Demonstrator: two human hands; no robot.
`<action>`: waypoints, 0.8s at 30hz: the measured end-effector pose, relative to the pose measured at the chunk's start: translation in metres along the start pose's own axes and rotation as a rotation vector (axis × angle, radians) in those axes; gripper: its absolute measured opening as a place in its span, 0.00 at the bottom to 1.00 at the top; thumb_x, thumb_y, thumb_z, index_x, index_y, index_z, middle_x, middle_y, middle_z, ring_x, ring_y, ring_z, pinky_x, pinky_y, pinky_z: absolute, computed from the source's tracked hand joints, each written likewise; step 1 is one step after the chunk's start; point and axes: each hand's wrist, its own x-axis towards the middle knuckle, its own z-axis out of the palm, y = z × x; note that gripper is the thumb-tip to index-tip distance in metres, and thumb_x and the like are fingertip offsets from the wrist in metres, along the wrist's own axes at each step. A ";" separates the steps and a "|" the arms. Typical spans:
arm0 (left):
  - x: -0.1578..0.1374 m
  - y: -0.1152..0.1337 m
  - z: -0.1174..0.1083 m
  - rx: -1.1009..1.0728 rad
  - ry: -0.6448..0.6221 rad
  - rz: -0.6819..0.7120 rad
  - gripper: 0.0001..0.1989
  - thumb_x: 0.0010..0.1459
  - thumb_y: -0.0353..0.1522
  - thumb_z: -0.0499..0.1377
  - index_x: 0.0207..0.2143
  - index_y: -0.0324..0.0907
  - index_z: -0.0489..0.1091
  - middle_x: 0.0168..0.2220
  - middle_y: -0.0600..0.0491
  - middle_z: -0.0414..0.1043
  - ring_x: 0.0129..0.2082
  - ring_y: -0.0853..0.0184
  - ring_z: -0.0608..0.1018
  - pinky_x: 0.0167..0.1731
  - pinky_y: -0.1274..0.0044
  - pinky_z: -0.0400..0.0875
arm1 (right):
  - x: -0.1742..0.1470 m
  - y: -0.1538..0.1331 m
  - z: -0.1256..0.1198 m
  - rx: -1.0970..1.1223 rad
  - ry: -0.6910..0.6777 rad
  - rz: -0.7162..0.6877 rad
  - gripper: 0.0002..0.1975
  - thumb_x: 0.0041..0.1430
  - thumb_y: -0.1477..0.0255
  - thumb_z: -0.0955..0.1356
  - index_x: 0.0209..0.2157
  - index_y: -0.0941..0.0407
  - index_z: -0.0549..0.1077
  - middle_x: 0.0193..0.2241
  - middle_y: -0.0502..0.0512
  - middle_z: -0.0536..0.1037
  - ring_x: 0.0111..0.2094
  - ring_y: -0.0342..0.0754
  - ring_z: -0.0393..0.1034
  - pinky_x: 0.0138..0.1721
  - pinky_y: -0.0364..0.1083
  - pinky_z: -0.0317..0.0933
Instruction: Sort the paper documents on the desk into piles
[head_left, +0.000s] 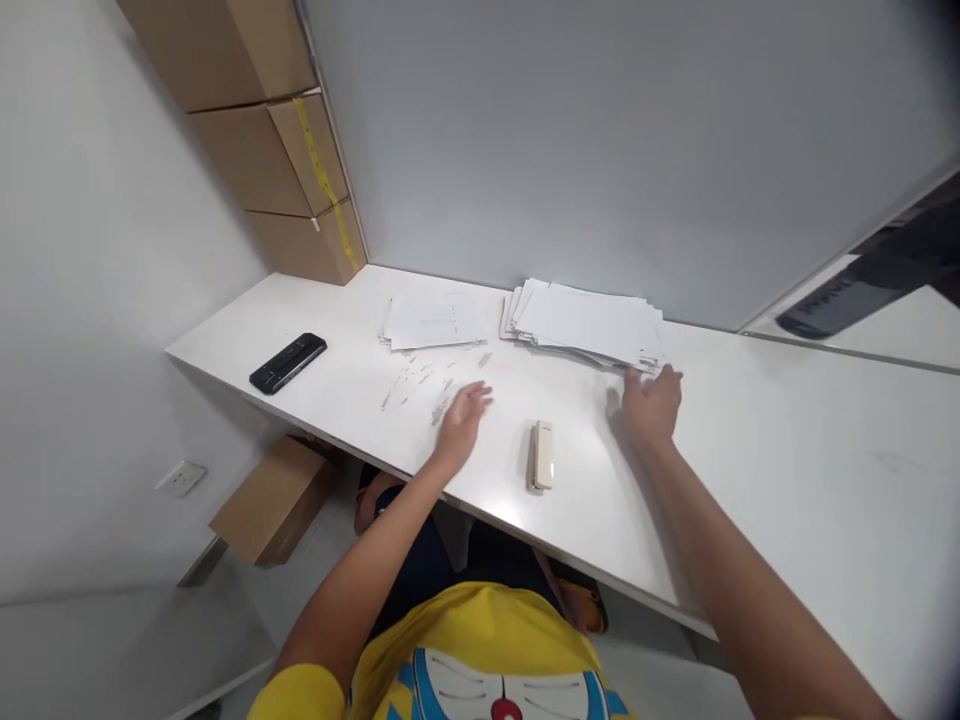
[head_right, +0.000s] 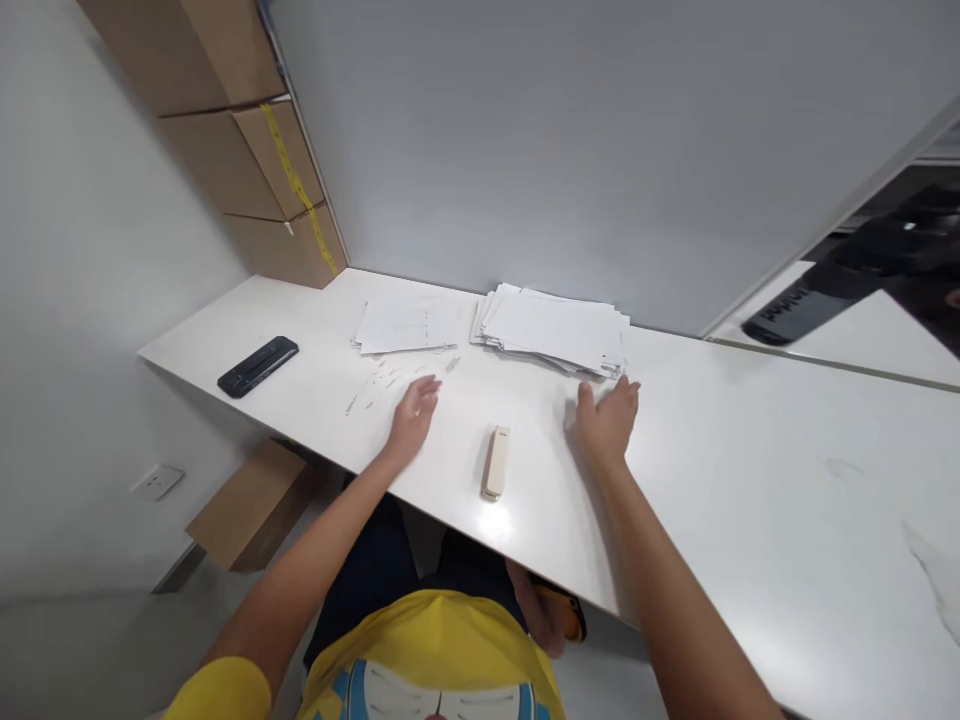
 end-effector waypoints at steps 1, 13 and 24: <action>0.015 -0.007 -0.009 0.132 0.086 0.013 0.28 0.72 0.43 0.44 0.70 0.49 0.50 0.63 0.43 0.68 0.62 0.55 0.72 0.62 0.55 0.65 | -0.008 0.001 0.000 0.002 0.004 0.010 0.39 0.66 0.56 0.56 0.68 0.70 0.49 0.69 0.81 0.49 0.71 0.68 0.38 0.68 0.61 0.39; 0.115 -0.068 -0.082 0.757 0.335 -0.182 0.23 0.66 0.28 0.45 0.58 0.34 0.70 0.65 0.39 0.64 0.71 0.49 0.56 0.66 0.54 0.53 | 0.011 -0.003 0.013 -0.174 -0.027 0.111 0.40 0.63 0.58 0.55 0.66 0.75 0.54 0.69 0.81 0.51 0.71 0.66 0.44 0.68 0.63 0.38; 0.094 -0.058 -0.078 0.661 0.197 -0.013 0.21 0.68 0.28 0.45 0.57 0.37 0.70 0.60 0.43 0.72 0.65 0.58 0.68 0.64 0.62 0.57 | 0.010 -0.011 0.010 -0.182 -0.034 0.148 0.36 0.62 0.61 0.58 0.65 0.72 0.59 0.68 0.78 0.55 0.70 0.64 0.46 0.68 0.61 0.39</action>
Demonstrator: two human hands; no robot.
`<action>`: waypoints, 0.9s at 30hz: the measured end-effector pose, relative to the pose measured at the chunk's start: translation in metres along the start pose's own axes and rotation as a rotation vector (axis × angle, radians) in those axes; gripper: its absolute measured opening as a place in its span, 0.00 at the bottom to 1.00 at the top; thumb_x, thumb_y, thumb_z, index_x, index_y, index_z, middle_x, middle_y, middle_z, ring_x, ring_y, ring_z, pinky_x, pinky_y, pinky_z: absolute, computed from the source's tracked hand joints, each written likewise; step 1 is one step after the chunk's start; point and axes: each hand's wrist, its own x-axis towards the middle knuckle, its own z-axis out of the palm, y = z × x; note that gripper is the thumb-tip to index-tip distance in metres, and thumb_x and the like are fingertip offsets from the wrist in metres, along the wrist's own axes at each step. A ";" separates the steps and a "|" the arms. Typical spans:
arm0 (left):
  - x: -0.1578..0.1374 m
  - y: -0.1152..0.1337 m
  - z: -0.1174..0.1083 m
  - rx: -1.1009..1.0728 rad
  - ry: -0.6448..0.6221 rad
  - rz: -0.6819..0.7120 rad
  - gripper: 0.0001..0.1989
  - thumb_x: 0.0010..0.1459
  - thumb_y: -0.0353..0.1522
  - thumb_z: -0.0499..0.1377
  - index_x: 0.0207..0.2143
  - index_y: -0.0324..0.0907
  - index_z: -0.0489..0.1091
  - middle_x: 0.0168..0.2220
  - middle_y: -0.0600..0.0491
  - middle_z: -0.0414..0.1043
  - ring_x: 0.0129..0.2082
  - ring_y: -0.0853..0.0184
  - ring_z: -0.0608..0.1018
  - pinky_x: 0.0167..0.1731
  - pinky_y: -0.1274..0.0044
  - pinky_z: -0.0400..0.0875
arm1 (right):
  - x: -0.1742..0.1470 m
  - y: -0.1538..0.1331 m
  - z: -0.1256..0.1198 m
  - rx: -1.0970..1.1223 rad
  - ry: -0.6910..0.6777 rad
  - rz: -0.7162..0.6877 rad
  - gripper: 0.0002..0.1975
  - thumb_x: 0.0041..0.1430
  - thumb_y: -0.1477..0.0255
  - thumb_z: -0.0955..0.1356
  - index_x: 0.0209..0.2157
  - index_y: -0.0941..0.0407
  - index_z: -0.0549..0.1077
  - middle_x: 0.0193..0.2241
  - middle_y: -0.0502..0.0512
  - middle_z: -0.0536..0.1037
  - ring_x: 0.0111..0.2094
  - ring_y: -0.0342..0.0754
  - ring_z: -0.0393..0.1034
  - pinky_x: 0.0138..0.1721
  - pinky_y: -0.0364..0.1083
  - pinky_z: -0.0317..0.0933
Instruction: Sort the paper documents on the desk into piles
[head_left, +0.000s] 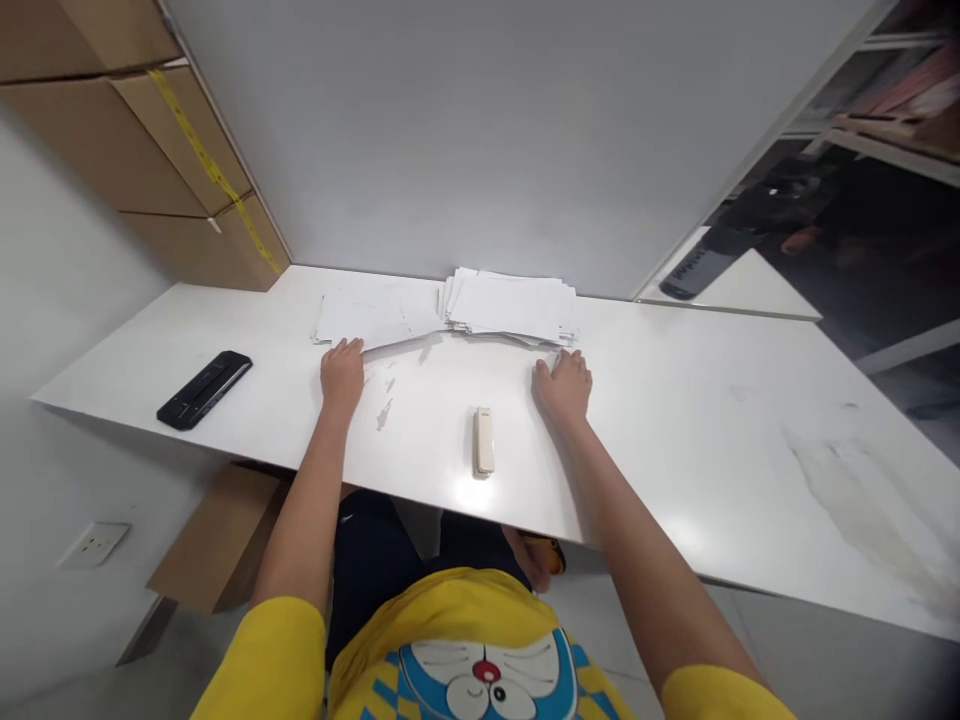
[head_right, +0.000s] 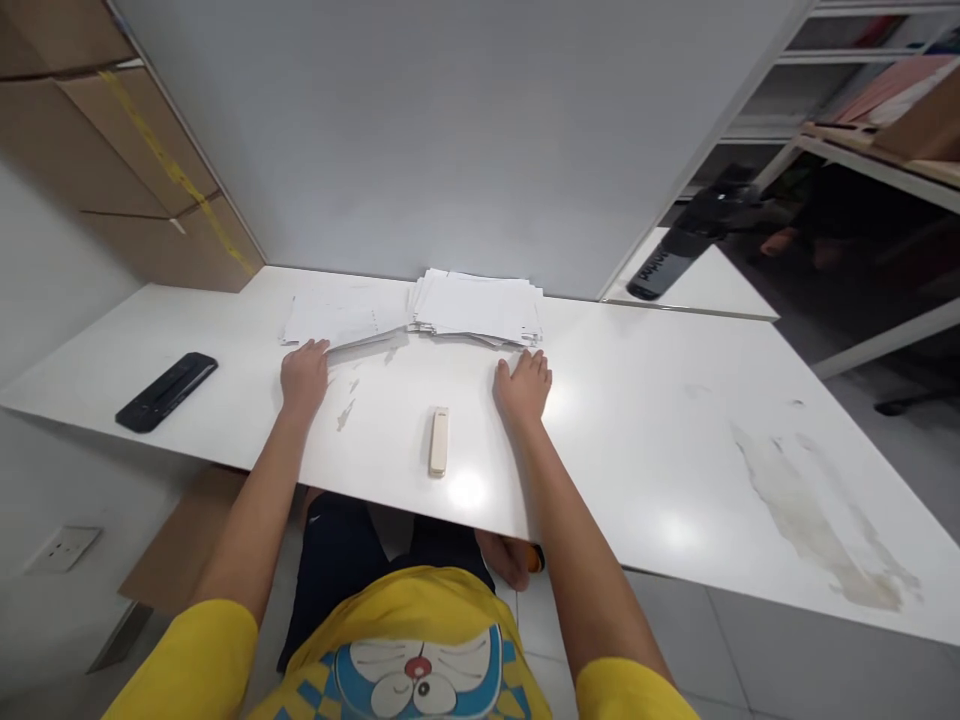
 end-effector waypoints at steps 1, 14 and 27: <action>-0.004 0.003 0.001 -0.024 0.007 0.002 0.21 0.68 0.28 0.44 0.57 0.37 0.70 0.59 0.43 0.72 0.64 0.59 0.70 0.63 0.62 0.58 | 0.000 0.001 -0.001 0.012 0.010 0.004 0.35 0.62 0.62 0.58 0.64 0.72 0.60 0.68 0.78 0.55 0.70 0.64 0.46 0.68 0.61 0.39; -0.099 0.059 0.017 -0.069 0.124 0.725 0.26 0.66 0.18 0.45 0.58 0.44 0.70 0.59 0.49 0.73 0.68 0.59 0.63 0.63 0.59 0.65 | -0.035 -0.010 0.002 0.953 -0.532 0.007 0.25 0.46 0.50 0.74 0.38 0.56 0.78 0.37 0.59 0.83 0.39 0.58 0.77 0.39 0.52 0.70; -0.090 0.056 0.024 -0.216 0.102 0.463 0.30 0.63 0.19 0.47 0.65 0.45 0.61 0.67 0.45 0.61 0.70 0.56 0.59 0.56 0.64 0.75 | -0.023 -0.001 -0.008 1.021 -0.576 0.106 0.23 0.40 0.69 0.77 0.41 0.55 0.76 0.38 0.58 0.83 0.42 0.62 0.78 0.47 0.59 0.70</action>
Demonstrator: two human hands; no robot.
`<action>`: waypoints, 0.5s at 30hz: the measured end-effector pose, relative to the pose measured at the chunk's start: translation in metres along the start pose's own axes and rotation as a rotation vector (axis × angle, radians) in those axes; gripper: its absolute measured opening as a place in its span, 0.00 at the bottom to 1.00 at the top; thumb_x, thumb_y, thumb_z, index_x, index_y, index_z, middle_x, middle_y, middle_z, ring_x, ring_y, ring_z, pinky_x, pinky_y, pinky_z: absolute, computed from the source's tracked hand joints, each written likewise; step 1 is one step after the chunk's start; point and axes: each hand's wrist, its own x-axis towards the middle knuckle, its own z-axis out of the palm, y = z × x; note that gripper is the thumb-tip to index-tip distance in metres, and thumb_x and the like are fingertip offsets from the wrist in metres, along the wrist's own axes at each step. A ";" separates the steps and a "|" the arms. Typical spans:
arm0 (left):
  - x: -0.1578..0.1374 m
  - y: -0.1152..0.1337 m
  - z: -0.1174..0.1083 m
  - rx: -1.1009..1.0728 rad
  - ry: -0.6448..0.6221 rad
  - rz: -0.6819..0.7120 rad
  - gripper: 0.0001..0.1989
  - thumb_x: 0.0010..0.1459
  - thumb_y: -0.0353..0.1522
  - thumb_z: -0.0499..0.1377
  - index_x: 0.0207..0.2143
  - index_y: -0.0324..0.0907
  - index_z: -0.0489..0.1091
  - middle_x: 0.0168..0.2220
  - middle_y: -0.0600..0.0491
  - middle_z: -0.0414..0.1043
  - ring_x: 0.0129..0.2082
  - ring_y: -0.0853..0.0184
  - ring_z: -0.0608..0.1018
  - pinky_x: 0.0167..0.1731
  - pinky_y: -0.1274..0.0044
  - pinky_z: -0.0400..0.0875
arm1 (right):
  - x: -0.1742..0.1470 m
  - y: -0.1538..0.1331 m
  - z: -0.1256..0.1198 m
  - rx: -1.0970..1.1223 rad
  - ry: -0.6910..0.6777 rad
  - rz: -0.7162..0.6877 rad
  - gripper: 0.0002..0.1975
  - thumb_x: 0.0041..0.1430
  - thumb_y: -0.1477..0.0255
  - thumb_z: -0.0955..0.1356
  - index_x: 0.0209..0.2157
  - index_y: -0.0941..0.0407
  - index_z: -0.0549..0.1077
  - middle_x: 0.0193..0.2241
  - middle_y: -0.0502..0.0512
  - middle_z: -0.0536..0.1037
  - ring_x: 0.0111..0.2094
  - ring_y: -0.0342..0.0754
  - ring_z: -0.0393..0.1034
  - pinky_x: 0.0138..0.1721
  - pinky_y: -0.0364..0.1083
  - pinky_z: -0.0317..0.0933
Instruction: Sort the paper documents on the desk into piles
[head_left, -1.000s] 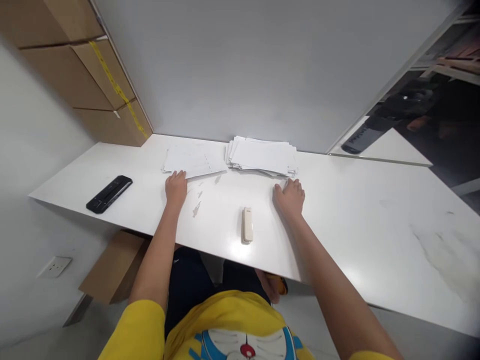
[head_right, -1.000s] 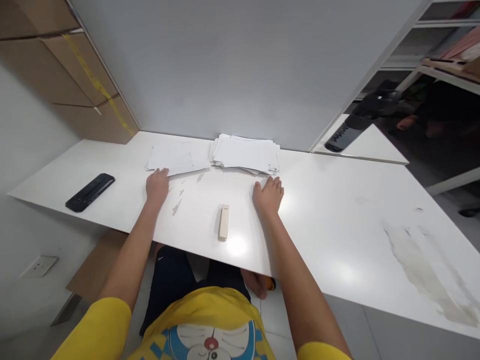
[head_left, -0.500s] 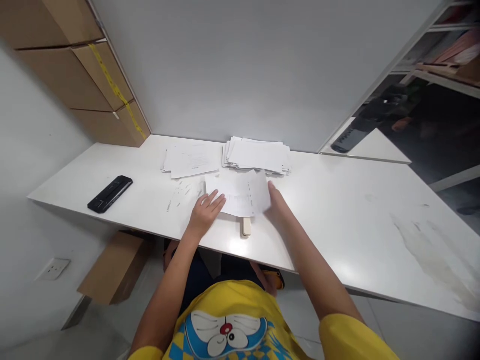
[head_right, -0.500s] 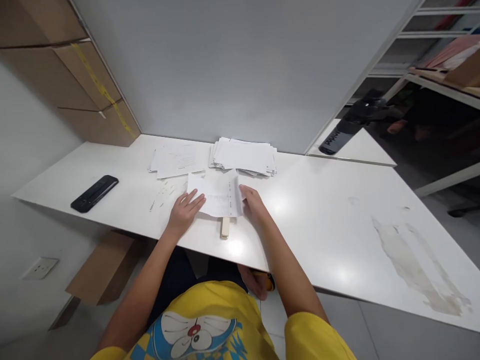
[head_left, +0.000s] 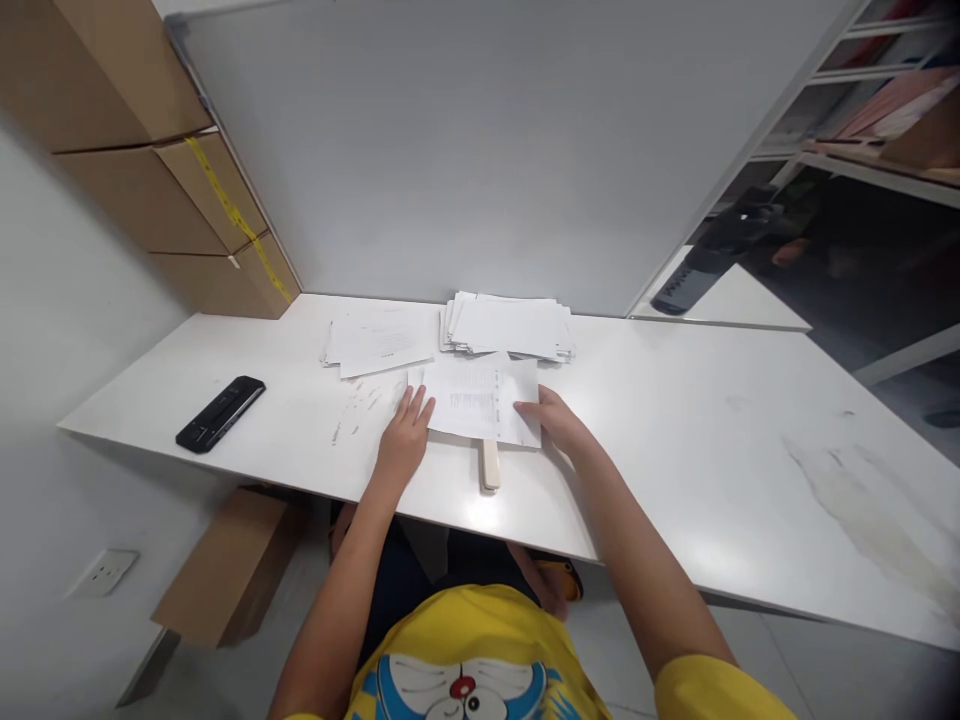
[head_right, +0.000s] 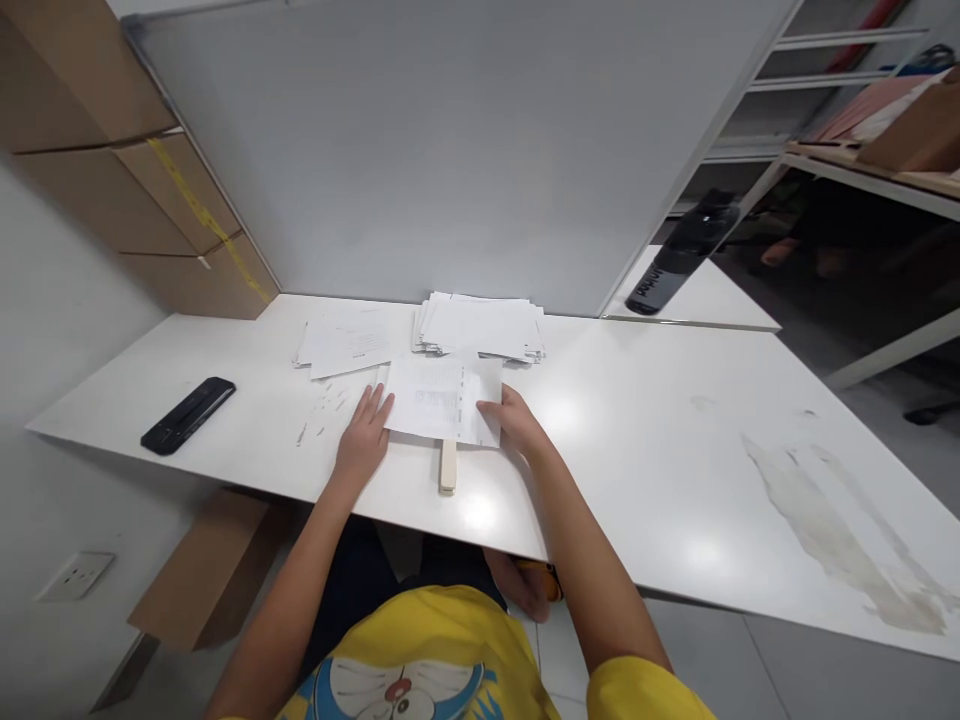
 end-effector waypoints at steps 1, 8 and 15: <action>0.001 0.000 -0.002 -0.066 -0.012 -0.079 0.32 0.63 0.21 0.49 0.68 0.47 0.57 0.69 0.45 0.57 0.70 0.54 0.58 0.56 0.63 0.74 | 0.000 0.000 0.001 0.001 0.038 -0.062 0.23 0.41 0.68 0.76 0.42 0.55 0.75 0.39 0.58 0.83 0.43 0.61 0.78 0.48 0.59 0.69; 0.005 -0.022 -0.004 -0.772 -0.165 -0.325 0.48 0.64 0.38 0.58 0.72 0.57 0.25 0.74 0.42 0.42 0.66 0.52 0.66 0.60 0.59 0.67 | -0.002 0.001 0.010 -0.075 0.255 -0.417 0.22 0.50 0.57 0.73 0.44 0.53 0.74 0.43 0.59 0.82 0.46 0.58 0.75 0.49 0.58 0.68; 0.006 -0.022 -0.004 -0.793 -0.117 -0.434 0.51 0.62 0.50 0.60 0.71 0.60 0.22 0.74 0.43 0.40 0.71 0.50 0.55 0.65 0.55 0.56 | 0.001 0.013 0.022 -0.194 0.176 -0.436 0.21 0.49 0.51 0.73 0.37 0.53 0.75 0.36 0.57 0.81 0.41 0.59 0.75 0.45 0.58 0.68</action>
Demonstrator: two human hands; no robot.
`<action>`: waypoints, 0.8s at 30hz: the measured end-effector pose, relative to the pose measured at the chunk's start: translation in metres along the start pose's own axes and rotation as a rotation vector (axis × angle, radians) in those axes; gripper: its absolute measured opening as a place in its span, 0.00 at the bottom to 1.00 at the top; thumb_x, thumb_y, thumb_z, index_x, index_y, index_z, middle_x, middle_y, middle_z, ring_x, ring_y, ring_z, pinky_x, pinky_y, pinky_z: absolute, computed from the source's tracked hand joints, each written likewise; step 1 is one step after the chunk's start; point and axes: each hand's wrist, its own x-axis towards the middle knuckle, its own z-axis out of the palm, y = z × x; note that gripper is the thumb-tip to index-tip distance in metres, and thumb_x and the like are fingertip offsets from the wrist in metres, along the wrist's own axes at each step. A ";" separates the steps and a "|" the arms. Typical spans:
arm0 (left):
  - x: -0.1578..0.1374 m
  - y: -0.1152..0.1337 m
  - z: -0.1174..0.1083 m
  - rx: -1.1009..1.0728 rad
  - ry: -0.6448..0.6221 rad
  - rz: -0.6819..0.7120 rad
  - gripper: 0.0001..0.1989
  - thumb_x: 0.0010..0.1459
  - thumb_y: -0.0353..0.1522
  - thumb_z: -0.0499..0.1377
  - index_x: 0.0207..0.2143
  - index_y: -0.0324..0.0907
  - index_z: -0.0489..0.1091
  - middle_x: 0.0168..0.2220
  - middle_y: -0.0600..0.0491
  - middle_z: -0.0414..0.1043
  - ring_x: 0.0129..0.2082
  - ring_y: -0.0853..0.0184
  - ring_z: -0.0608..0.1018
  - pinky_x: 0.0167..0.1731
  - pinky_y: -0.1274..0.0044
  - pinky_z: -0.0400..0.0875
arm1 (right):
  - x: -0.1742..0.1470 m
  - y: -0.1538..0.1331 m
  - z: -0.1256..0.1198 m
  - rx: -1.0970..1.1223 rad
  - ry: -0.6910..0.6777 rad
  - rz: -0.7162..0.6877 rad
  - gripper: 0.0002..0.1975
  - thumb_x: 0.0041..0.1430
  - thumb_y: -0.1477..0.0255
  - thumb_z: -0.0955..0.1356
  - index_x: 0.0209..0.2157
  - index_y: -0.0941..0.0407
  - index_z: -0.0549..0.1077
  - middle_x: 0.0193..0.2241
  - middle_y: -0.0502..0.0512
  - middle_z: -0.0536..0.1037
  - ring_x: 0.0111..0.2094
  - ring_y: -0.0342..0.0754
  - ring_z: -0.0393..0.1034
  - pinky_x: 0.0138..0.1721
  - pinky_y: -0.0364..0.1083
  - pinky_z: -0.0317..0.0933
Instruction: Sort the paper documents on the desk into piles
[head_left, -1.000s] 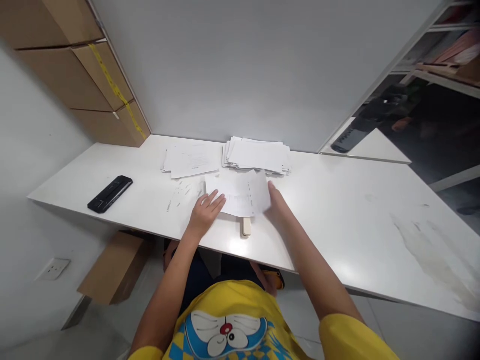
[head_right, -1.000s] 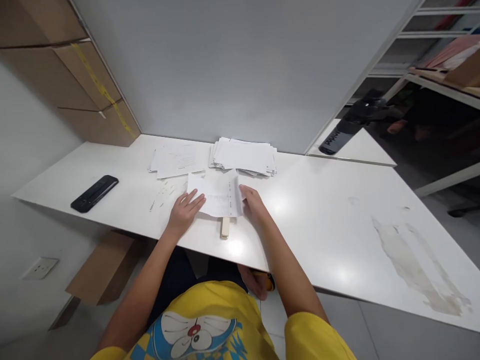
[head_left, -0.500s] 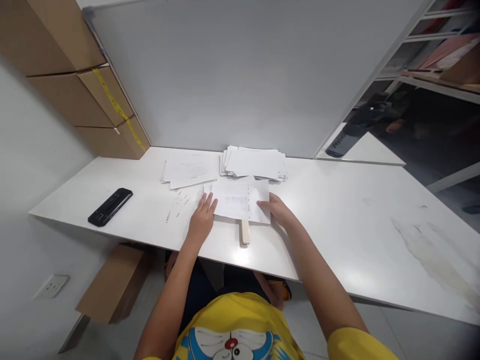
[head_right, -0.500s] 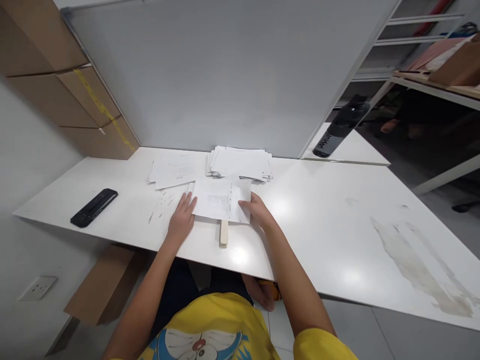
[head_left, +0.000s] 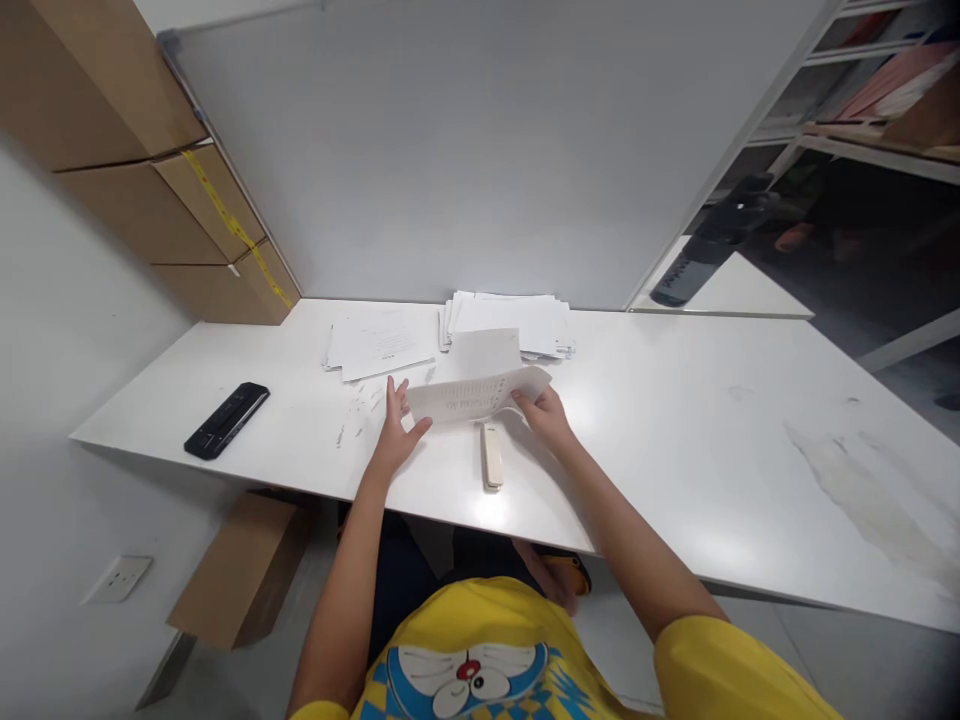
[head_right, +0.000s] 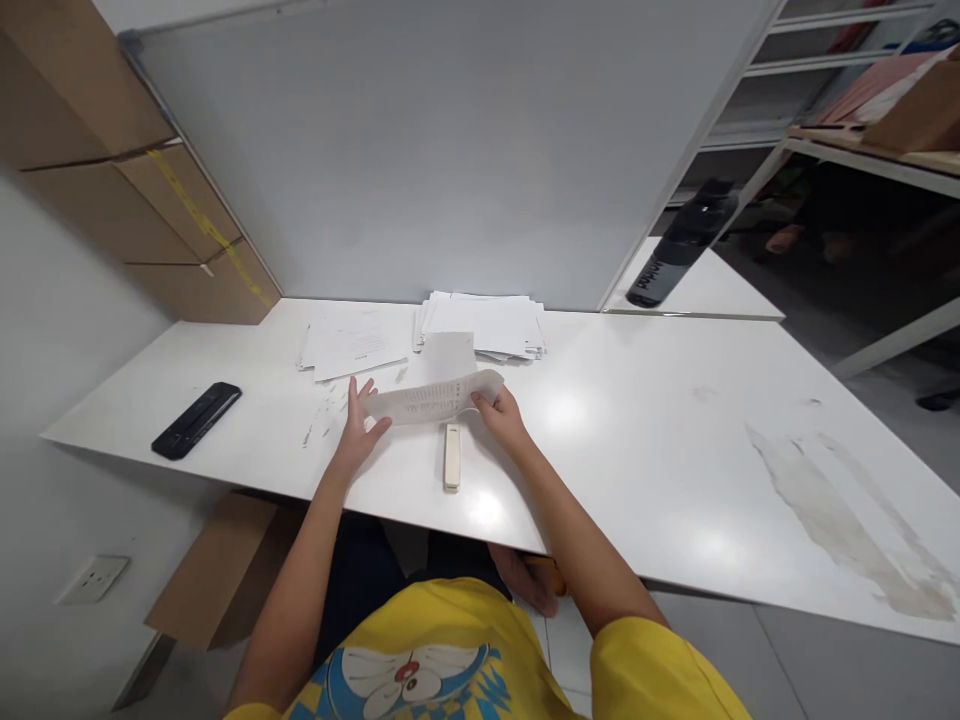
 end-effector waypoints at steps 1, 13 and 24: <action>0.000 0.002 0.000 0.007 0.012 0.012 0.51 0.62 0.50 0.60 0.70 0.61 0.22 0.74 0.44 0.39 0.71 0.51 0.54 0.66 0.55 0.54 | 0.000 0.002 0.002 0.015 -0.017 0.009 0.21 0.48 0.51 0.73 0.35 0.53 0.75 0.34 0.57 0.81 0.40 0.59 0.75 0.44 0.57 0.68; -0.001 0.009 0.000 0.075 -0.022 0.096 0.54 0.57 0.54 0.62 0.72 0.57 0.28 0.74 0.44 0.37 0.73 0.51 0.50 0.68 0.57 0.52 | -0.001 -0.010 -0.004 0.166 -0.180 0.011 0.11 0.47 0.64 0.73 0.24 0.52 0.69 0.26 0.51 0.75 0.30 0.49 0.67 0.33 0.48 0.62; -0.003 0.011 0.001 0.081 0.186 -0.051 0.23 0.64 0.49 0.56 0.54 0.45 0.69 0.53 0.45 0.74 0.58 0.55 0.73 0.59 0.63 0.66 | 0.003 -0.003 0.000 0.165 -0.149 -0.006 0.14 0.49 0.64 0.73 0.36 0.50 0.67 0.35 0.50 0.75 0.39 0.50 0.69 0.44 0.51 0.64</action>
